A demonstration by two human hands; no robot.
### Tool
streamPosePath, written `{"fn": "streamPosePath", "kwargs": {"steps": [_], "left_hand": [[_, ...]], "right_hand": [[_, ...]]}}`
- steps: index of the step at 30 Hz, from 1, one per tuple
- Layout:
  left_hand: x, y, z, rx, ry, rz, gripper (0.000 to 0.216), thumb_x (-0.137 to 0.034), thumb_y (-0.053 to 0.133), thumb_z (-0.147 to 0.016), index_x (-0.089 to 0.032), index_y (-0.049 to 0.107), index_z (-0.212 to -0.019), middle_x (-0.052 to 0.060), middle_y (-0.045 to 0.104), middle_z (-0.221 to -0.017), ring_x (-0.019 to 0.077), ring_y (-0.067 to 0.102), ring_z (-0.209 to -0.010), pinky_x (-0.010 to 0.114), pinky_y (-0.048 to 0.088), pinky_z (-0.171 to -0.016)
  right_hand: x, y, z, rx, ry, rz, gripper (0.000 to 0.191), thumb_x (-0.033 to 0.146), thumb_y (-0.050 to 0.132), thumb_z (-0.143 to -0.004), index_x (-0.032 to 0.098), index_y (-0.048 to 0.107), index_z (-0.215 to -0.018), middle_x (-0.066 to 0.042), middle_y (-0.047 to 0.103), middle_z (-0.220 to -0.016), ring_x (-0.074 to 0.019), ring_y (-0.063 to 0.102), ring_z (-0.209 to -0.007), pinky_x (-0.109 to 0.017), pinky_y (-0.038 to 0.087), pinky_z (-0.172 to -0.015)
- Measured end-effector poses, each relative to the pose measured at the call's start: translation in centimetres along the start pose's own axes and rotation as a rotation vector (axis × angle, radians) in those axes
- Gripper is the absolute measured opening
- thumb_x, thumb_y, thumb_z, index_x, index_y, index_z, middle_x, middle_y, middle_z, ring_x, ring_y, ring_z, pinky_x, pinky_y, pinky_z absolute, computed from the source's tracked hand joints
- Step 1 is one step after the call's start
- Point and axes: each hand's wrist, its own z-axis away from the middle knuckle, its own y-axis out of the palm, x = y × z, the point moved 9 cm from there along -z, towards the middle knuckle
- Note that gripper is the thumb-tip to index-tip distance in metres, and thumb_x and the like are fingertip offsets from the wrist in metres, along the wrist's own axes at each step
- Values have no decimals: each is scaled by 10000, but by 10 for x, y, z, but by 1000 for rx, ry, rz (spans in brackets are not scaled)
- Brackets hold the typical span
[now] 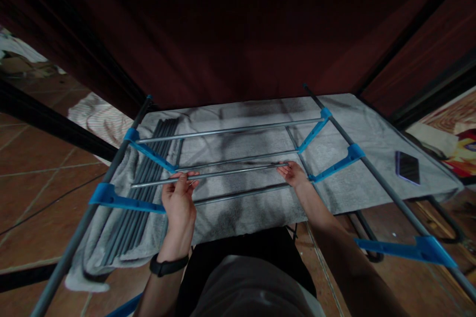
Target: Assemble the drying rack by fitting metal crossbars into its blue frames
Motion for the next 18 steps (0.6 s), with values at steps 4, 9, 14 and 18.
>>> {"fn": "streamPosePath", "kwargs": {"steps": [4,9,14,18], "left_hand": [[-1,0,-1,6,19,-8,376,-381,847,-713,-222,589,-935,10,731,-808,187,750,-819,291,552,-721],[-5,5,1,48,42,11,336,-385,822,-747,-229,590,-932,10,736,-825,193,752,-834,325,569,-770],[-9,7,3,49,36,30,303,-345,812,-734,-220,611,-924,24,752,-854,204,761,-863,317,574,-760],[-8,7,3,45,25,24,296,-342,814,-729,-220,613,-908,26,753,-850,201,760,-854,319,577,-760]], "right_hand": [[2,0,-2,17,-29,7,229,81,505,-900,240,567,-748,-21,715,-654,-182,686,-579,-332,635,-684],[2,1,-1,48,-32,-3,202,78,569,-866,249,559,-759,5,688,-616,-186,689,-574,-350,653,-677],[3,0,5,-2,-27,3,191,84,549,-870,251,557,-777,13,670,-603,-172,679,-573,-333,662,-673],[1,1,7,-16,-3,-17,207,82,512,-882,254,549,-774,9,662,-604,-166,675,-581,-311,659,-670]]}}
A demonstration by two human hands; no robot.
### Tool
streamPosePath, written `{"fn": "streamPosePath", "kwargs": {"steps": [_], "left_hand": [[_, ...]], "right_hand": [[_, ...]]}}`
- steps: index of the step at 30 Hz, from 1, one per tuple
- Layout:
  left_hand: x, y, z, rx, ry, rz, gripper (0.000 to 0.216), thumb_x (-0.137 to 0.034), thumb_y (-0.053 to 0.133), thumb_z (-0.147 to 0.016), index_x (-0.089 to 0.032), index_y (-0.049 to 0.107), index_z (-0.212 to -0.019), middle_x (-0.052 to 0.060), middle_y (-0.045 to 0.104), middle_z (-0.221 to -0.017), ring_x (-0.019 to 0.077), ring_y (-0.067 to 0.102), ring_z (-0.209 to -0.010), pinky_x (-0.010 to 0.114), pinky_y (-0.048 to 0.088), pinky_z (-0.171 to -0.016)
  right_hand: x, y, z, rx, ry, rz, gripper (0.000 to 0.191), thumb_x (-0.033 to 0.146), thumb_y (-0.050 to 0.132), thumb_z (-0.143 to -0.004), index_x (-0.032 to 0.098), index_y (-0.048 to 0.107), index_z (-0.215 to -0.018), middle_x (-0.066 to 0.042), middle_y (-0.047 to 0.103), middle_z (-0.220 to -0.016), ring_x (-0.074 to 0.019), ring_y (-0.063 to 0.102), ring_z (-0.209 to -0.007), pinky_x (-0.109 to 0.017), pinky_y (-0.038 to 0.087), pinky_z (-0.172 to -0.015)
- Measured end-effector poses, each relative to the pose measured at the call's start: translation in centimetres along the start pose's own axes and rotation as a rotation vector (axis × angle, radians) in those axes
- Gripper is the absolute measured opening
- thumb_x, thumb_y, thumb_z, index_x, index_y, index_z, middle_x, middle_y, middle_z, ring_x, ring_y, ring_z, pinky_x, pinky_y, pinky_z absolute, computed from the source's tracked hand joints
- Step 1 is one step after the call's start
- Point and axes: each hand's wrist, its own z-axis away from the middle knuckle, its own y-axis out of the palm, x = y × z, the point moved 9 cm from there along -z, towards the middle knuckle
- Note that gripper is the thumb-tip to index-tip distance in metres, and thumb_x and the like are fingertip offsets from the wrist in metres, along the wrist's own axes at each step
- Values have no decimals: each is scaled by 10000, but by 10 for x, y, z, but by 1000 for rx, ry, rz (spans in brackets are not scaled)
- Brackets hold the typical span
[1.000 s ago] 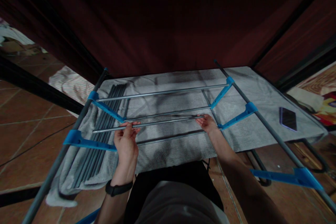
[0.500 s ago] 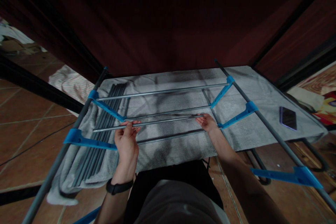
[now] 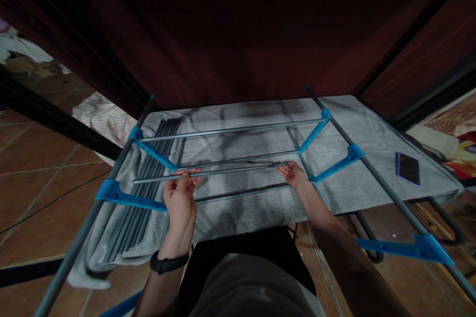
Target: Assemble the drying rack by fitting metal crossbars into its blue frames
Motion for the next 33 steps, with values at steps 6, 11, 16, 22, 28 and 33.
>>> {"fn": "streamPosePath", "kwargs": {"steps": [6,11,16,22,28,33], "left_hand": [[-1,1,0,11,9,-12,321,-353,829,-744,-213,602,-922,33,746,-863,203,762,-873,312,569,-767],[-3,3,0,17,15,5,325,-346,828,-746,-215,600,-937,23,744,-820,203,764,-862,311,572,-763],[-3,3,-1,12,19,2,337,-338,833,-727,-223,593,-933,9,743,-808,196,762,-837,306,572,-738],[1,-1,-2,3,22,-1,372,-367,853,-734,-215,589,-948,25,739,-834,200,758,-857,301,563,-742],[3,1,-2,7,-2,56,449,-422,910,-687,-204,610,-940,17,731,-811,186,747,-821,279,551,-714],[3,2,-1,-20,-9,60,462,-436,928,-674,-202,613,-918,1,731,-792,169,738,-784,263,544,-690]], "right_hand": [[0,-1,-4,8,-30,34,191,108,548,-875,266,540,-768,38,614,-574,-176,662,-567,-393,680,-741],[-1,-2,-5,24,-22,9,191,114,561,-885,257,530,-763,14,639,-612,-172,686,-605,-337,667,-688],[-2,-2,-5,27,-20,9,195,110,531,-900,253,555,-770,3,657,-629,-177,695,-636,-356,679,-721],[-3,-2,-8,41,-26,6,223,79,541,-918,246,545,-770,6,667,-635,-159,702,-627,-310,666,-693],[-6,-6,-17,6,-15,-13,218,96,550,-938,242,544,-776,16,652,-599,-156,692,-578,-290,658,-643],[-7,-7,-21,4,-11,-28,198,83,608,-886,242,564,-777,21,652,-591,-160,694,-571,-297,662,-636]]}}
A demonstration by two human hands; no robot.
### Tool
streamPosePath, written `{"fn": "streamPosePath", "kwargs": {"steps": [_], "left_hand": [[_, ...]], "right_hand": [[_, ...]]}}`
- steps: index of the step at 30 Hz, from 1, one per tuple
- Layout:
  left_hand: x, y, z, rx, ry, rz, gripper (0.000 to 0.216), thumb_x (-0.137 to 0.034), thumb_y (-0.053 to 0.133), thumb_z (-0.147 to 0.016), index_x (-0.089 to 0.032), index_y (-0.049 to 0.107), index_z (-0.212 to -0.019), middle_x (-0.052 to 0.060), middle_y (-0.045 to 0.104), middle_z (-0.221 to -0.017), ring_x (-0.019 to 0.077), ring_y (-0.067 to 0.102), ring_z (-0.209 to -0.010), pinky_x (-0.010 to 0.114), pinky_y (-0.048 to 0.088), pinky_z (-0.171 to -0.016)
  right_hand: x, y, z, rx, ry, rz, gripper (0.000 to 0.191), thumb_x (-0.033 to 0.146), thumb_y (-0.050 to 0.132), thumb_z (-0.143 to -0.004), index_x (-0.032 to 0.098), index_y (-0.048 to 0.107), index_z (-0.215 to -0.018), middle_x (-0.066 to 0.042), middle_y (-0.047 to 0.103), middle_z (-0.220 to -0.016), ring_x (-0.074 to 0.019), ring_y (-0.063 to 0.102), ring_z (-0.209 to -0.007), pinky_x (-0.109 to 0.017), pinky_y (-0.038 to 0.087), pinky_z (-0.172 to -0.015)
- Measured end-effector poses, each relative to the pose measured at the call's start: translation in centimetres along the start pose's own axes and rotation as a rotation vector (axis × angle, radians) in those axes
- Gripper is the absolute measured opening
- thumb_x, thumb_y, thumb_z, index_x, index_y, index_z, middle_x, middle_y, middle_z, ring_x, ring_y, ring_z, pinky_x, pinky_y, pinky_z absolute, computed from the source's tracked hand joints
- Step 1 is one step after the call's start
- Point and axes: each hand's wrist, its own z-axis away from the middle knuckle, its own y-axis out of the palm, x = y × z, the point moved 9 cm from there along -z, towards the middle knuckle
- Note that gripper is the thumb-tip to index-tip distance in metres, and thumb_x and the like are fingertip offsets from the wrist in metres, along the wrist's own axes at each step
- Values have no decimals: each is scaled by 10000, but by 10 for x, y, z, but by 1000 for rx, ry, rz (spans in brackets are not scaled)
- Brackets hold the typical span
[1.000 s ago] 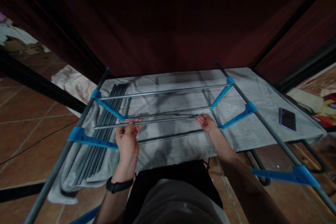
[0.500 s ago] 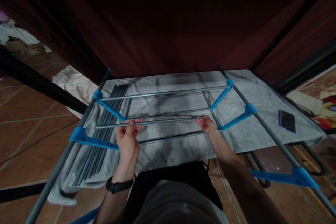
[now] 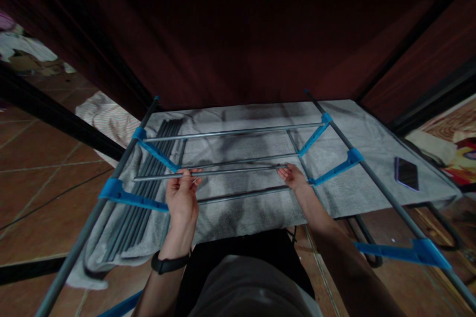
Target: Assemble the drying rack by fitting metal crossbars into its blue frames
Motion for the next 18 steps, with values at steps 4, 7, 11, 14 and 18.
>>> {"fn": "streamPosePath", "kwargs": {"steps": [4,7,11,14,18], "left_hand": [[-1,1,0,-1,3,3,425,-428,918,-696,-212,613,-901,-14,721,-771,172,742,-777,270,550,-689],[-2,2,1,16,6,12,394,-410,907,-710,-212,630,-909,-5,737,-797,170,747,-792,262,554,-691],[-4,7,4,74,7,27,355,-357,884,-716,-209,650,-938,31,776,-914,192,764,-893,289,581,-754],[-5,9,6,99,-3,30,366,-336,883,-704,-212,643,-951,44,785,-942,213,770,-934,314,592,-781],[-7,11,6,99,22,10,363,-357,877,-729,-222,636,-965,34,780,-902,202,770,-911,288,581,-741]], "right_hand": [[0,0,3,-22,19,-5,205,94,555,-913,241,581,-772,2,658,-594,-166,699,-586,-298,661,-648],[1,1,5,-16,31,-10,200,94,552,-903,243,579,-772,-5,682,-623,-169,712,-616,-295,664,-671],[3,3,6,1,29,-9,203,82,555,-883,249,578,-768,4,701,-647,-170,724,-651,-316,678,-747],[5,3,7,9,21,4,199,85,562,-888,249,599,-781,9,718,-672,-162,722,-657,-318,678,-781],[4,3,9,-24,36,22,198,114,574,-921,245,612,-778,18,707,-651,-152,696,-615,-346,674,-825]]}}
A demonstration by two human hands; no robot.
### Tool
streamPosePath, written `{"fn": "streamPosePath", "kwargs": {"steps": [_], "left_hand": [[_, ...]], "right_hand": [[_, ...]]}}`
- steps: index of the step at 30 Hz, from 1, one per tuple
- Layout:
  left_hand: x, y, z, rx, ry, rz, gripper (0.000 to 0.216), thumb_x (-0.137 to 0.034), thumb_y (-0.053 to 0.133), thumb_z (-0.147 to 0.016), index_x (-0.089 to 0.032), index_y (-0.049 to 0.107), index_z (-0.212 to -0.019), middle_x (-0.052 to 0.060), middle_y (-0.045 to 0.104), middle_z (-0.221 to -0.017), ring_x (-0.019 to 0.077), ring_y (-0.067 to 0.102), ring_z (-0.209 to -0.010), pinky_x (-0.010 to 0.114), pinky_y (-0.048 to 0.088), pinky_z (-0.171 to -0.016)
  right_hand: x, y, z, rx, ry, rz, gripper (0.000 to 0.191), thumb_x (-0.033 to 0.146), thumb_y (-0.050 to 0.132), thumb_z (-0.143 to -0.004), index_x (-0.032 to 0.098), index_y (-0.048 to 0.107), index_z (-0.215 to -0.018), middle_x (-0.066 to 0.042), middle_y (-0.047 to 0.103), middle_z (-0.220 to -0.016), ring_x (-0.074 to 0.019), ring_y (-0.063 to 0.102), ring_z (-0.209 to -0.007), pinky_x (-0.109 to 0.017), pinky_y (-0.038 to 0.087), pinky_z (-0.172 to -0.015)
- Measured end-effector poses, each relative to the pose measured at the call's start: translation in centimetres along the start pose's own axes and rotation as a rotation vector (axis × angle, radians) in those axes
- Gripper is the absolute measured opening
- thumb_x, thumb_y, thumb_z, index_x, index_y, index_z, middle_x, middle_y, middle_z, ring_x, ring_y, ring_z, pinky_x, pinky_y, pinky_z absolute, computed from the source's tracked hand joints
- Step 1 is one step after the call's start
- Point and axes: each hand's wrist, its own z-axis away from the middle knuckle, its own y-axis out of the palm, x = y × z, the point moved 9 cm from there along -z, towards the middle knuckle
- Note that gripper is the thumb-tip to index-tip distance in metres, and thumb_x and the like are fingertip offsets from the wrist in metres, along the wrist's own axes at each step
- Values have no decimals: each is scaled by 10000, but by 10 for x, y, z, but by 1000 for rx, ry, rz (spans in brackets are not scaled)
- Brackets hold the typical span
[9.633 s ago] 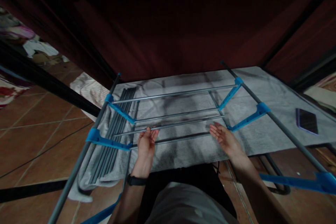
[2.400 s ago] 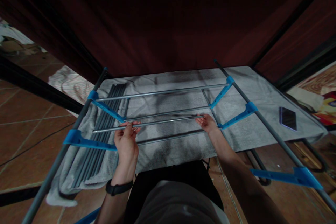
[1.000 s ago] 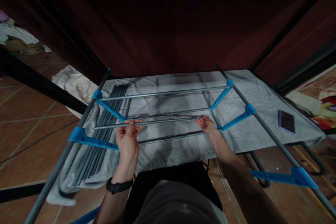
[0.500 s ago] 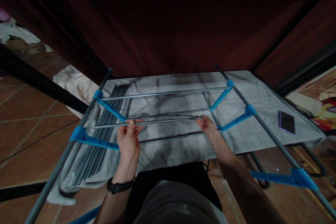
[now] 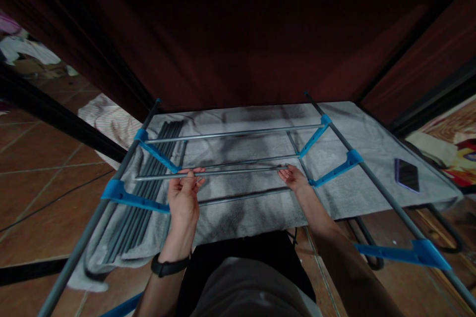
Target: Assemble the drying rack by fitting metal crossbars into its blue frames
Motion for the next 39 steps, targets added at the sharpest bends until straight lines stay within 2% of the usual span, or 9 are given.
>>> {"fn": "streamPosePath", "kwargs": {"steps": [5,12,22,32,35,39], "left_hand": [[1,-2,0,-40,3,-6,378,-370,898,-707,-219,639,-939,5,754,-786,185,767,-834,260,567,-694],[2,-1,0,-5,-3,14,368,-360,890,-713,-211,641,-939,32,778,-833,197,772,-878,293,583,-763],[8,-7,-4,-34,-12,-14,395,-388,904,-712,-213,637,-944,10,754,-807,198,769,-872,294,580,-744],[18,-15,-7,-128,-45,-24,433,-433,923,-680,-187,634,-888,-26,703,-764,107,663,-638,285,585,-702],[22,-19,-8,-149,-62,-21,442,-440,928,-668,-180,630,-867,-26,706,-775,91,641,-614,267,579,-675],[24,-19,-7,-149,-96,-3,394,-406,911,-694,-186,631,-862,-24,712,-763,103,667,-640,275,594,-701]], "right_hand": [[0,0,0,-6,-3,-4,213,104,577,-924,243,612,-767,19,706,-640,-147,687,-596,-348,668,-841],[1,2,-2,37,5,-4,231,67,588,-896,241,609,-746,3,733,-652,-159,716,-608,-320,672,-760],[-1,1,-4,19,1,-6,205,111,569,-942,238,629,-793,5,733,-648,-137,699,-580,-267,660,-694],[1,3,-6,65,-36,-16,217,82,624,-892,250,596,-757,22,725,-666,-149,714,-621,-307,675,-788],[3,5,-8,98,-57,9,230,80,642,-879,255,589,-740,33,712,-655,-151,706,-614,-323,675,-799],[3,3,-5,54,-40,9,233,63,596,-887,249,612,-747,24,722,-664,-147,707,-624,-306,670,-786]]}}
